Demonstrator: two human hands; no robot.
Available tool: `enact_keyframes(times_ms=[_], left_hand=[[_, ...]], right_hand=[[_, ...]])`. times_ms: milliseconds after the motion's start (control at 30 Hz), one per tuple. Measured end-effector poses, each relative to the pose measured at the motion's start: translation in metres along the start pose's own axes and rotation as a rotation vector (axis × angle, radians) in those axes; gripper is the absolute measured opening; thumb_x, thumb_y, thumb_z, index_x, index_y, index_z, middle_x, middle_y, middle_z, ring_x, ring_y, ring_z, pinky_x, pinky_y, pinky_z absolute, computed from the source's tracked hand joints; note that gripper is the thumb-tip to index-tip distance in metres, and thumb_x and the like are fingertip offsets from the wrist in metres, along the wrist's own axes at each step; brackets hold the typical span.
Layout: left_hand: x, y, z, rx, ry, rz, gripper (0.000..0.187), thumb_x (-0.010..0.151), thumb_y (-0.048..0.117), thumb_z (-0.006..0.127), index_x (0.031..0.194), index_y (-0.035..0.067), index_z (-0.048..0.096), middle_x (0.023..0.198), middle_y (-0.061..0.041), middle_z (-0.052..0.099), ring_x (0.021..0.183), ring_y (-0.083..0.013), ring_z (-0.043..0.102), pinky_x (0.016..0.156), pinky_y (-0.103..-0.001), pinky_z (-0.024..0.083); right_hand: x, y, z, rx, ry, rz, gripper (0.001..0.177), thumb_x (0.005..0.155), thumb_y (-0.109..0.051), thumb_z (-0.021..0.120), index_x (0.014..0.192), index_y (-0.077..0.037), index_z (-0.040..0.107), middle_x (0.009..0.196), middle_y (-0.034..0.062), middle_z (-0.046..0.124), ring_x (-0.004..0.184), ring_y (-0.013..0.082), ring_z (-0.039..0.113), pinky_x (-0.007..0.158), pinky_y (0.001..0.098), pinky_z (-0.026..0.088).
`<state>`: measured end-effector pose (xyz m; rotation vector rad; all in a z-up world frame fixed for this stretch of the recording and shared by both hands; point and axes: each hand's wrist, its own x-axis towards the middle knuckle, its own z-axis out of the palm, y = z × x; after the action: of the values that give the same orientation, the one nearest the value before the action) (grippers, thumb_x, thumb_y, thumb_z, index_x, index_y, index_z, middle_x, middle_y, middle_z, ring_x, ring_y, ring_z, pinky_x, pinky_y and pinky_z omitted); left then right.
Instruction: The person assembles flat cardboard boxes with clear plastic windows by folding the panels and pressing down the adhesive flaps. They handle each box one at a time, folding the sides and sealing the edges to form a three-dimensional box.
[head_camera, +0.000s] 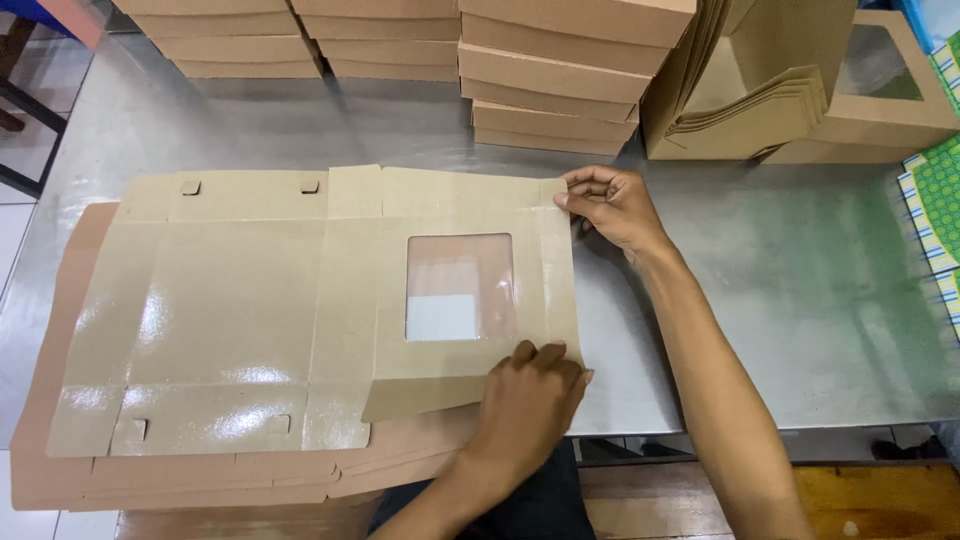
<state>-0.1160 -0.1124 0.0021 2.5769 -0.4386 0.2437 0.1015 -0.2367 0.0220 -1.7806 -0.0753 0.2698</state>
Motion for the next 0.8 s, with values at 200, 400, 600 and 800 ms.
enact_keyframes(times_ms=[200,400,600,800], left_hand=[[0.007,-0.016,-0.023,-0.245,-0.092,0.035,0.018,0.096,0.028,0.069,0.086,0.015,0.077,0.089,0.001,0.071,0.087,-0.0231,0.063,0.057,-0.036,0.051],[0.009,-0.01,-0.034,-0.283,-0.259,-0.025,0.023,0.098,0.009,0.054,0.107,0.008,0.075,0.104,-0.003,0.073,0.096,-0.0299,0.066,0.062,-0.044,0.055],[0.035,-0.006,-0.037,-0.323,-0.269,-0.172,0.017,0.088,0.003,0.065,0.1,0.0,0.077,0.083,-0.019,0.072,0.075,-0.0324,0.07,0.063,-0.042,0.059],[0.037,-0.01,-0.044,-0.35,-0.266,-0.122,0.019,0.084,0.001,0.068,0.102,0.0,0.077,0.088,-0.021,0.072,0.082,-0.0357,0.071,0.072,-0.045,0.059]], right_hand=[[0.007,0.008,-0.01,-0.074,-0.06,-0.078,0.018,0.08,-0.001,0.083,0.094,-0.009,0.075,0.086,0.0016,0.073,0.082,0.0082,0.067,0.08,0.0189,0.056],[0.003,0.006,-0.013,-0.302,-0.123,-0.191,0.008,0.086,-0.01,0.082,0.089,-0.012,0.075,0.075,-0.0032,0.068,0.066,0.0036,0.054,0.063,0.0188,0.044],[-0.016,-0.016,-0.008,-0.332,-0.195,-0.262,0.017,0.072,0.002,0.078,0.088,-0.004,0.077,0.079,0.0103,0.068,0.08,0.0171,0.059,0.064,0.0282,0.047],[-0.011,-0.01,-0.008,-0.391,-0.185,-0.302,0.015,0.077,0.002,0.074,0.092,-0.003,0.076,0.081,0.0117,0.066,0.082,0.0176,0.058,0.065,0.0287,0.046]])
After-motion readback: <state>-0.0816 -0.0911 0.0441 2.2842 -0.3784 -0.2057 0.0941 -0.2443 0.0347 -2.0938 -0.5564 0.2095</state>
